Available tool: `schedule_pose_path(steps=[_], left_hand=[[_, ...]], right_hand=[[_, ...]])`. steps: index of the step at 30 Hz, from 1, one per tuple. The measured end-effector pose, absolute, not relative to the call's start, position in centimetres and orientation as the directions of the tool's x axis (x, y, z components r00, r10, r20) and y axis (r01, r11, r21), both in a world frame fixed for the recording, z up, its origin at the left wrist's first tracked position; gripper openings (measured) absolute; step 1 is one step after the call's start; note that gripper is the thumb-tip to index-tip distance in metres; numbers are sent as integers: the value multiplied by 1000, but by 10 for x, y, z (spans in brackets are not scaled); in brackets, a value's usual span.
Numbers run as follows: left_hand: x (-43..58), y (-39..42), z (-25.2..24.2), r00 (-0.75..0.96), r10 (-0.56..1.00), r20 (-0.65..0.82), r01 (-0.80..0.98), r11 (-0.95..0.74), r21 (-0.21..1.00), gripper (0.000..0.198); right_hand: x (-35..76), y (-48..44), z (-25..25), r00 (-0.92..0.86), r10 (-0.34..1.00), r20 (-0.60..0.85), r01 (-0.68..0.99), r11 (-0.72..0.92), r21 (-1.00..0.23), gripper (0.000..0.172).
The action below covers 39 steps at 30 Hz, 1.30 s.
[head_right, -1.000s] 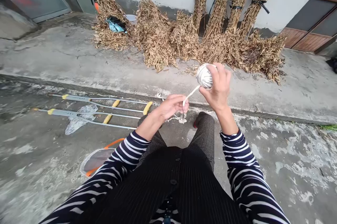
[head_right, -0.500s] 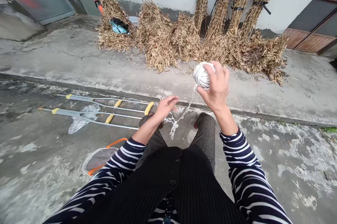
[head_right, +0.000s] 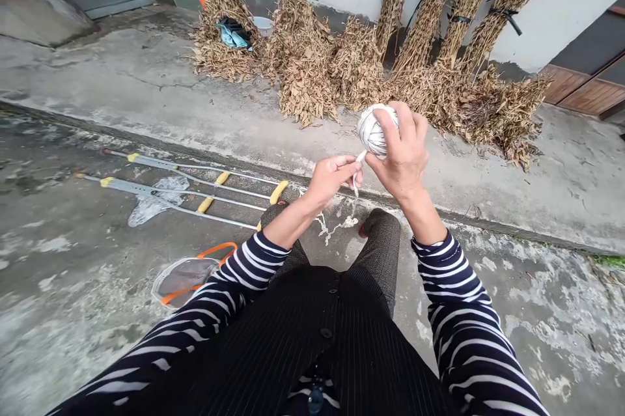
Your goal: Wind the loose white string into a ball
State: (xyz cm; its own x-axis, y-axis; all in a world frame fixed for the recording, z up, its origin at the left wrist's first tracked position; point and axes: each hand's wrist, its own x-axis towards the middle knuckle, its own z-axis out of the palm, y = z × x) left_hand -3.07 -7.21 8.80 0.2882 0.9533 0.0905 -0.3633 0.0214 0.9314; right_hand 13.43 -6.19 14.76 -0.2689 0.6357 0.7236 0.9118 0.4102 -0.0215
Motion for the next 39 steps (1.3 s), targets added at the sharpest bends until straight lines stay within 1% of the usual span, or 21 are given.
schedule_pose_path(steps=[3, 5, 8, 11, 14, 16, 17, 18, 20, 21, 22, 23, 26, 27, 29, 31, 33, 36, 39], left_hand=[[-52, -69, 96, 423, 906, 22, -337, 135, 932, 30], [-64, -67, 95, 483, 875, -20, -340, 209, 917, 24], [-74, -66, 88, 573, 819, -44, -340, 286, 896, 21], [-80, -75, 79, 697, 714, -67, -281, 358, 891, 22], [-88, -86, 66, 758, 647, -76, -260, 409, 875, 30], [-95, -89, 51, 743, 657, -125, -229, 426, 876, 33], [-99, -87, 42, 698, 693, -180, -186, 418, 889, 32], [-102, -85, 34, 612, 752, -243, -131, 400, 907, 29], [-105, -77, 20, 351, 878, -325, -25, 355, 934, 19], [-103, -74, 17, 224, 920, -320, -3, 329, 944, 17], [-100, -71, 17, 138, 947, -290, -16, 294, 956, 21], [-94, -69, 20, 99, 966, -240, -65, 247, 967, 28], [-67, -70, 41, 136, 990, -30, -307, 71, 949, 40], [-57, -71, 50, 162, 986, 25, -376, 39, 926, 41], [-39, -72, 64, 212, 975, 65, -450, 38, 892, 39], [-29, -74, 72, 256, 966, 46, -445, 76, 893, 27], [-29, -77, 74, 302, 953, 9, -391, 115, 913, 17], [-46, -84, 72, 419, 905, -70, -310, 215, 926, 20], [-71, -93, 75, 552, 827, -106, -299, 315, 901, 18]], right_hand=[[137, -59, 149, -281, 622, 731, 908, 419, -7, 61], [138, -58, 147, -302, 618, 725, 903, 429, 10, 62], [139, -54, 143, -325, 630, 705, 908, 417, 46, 64], [143, -47, 139, -295, 647, 703, 930, 362, 58, 62], [150, -45, 139, -281, 656, 701, 939, 338, 61, 62], [152, -47, 141, -287, 652, 701, 939, 336, 72, 61], [153, -49, 142, -285, 649, 705, 940, 332, 73, 60], [152, -52, 145, -280, 649, 707, 942, 329, 71, 60], [148, -59, 150, -269, 661, 700, 943, 330, 51, 60], [146, -62, 153, -267, 674, 689, 941, 335, 38, 61], [142, -64, 156, -268, 688, 674, 939, 343, 23, 61], [139, -66, 158, -271, 703, 658, 936, 353, 8, 62], [129, -70, 160, -284, 740, 609, 920, 389, -44, 64], [126, -70, 160, -292, 747, 597, 913, 403, -58, 65], [123, -69, 158, -310, 744, 592, 900, 430, -69, 65], [124, -67, 157, -326, 727, 604, 892, 447, -57, 64], [129, -63, 156, -324, 719, 615, 892, 448, -54, 62], [142, -54, 150, -306, 724, 618, 900, 432, -61, 63], [153, -44, 134, -331, 708, 623, 893, 449, -36, 69]])
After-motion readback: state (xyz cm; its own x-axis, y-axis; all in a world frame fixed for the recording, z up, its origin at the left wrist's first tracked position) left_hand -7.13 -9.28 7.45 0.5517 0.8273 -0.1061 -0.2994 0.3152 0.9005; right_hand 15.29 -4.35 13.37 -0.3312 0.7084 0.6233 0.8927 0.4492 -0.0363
